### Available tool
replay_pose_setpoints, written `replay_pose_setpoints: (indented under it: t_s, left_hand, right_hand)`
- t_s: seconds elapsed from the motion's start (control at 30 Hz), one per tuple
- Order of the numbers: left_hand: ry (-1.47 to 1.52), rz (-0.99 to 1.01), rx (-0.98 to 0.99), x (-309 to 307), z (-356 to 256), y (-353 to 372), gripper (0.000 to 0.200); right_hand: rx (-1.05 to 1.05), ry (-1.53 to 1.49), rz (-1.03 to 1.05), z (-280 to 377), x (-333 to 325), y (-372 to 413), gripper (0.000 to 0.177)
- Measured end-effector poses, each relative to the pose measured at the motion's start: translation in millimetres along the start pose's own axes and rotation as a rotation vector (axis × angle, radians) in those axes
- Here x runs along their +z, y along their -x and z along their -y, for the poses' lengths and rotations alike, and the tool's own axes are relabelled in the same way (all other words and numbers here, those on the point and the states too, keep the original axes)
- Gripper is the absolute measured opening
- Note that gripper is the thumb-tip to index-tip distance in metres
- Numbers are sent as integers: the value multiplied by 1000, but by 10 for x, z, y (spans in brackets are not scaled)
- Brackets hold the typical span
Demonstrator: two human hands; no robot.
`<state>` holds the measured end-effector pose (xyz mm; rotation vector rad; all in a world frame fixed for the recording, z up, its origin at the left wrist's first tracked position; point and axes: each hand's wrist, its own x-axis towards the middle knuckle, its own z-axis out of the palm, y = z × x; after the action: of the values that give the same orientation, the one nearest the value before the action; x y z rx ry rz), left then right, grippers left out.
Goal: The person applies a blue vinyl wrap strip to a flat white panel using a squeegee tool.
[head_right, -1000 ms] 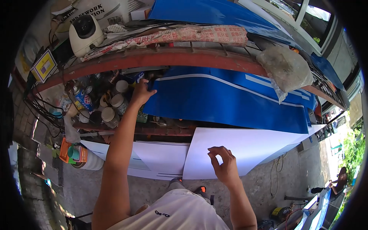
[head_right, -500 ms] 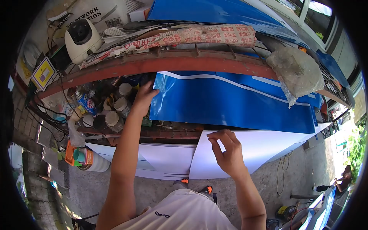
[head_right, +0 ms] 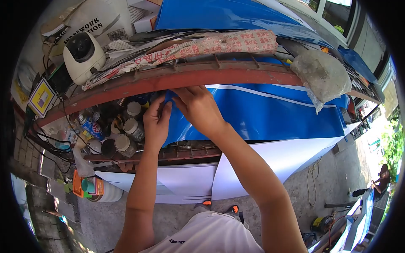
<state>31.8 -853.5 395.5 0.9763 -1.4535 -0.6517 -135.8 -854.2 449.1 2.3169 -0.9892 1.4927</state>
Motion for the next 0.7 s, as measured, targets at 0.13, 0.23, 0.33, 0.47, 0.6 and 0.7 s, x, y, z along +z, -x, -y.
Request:
replay_pose_setpoints:
  t_s: [0.13,0.23,0.33,0.47,0.6,0.7]
  left_hand:
    - [-60,-25,75,-37,-29,-21,26]
    - [-87,-39,179,-26,-24,-53,23]
    - [-80,-41,223,-21,-86,-76,22]
    - [-207,-66,368,-16,-95,-102,21]
    - [-285,-71,372,-9,-86,-91,21]
    - [-350,-80,414,-14,-83,-81,20]
  right_hand:
    - [38,-41,27,-6,13,-44,35]
    - [13,-39,15,-14,26,-59,32]
    - [-10,-21,19,-12,2,-66,32]
    - [-26,-74,35,-28,-49,-103,38]
    - [3,-59,56,35,-124,-151,34]
    - [84,-117,87,2,-128,-127,34]
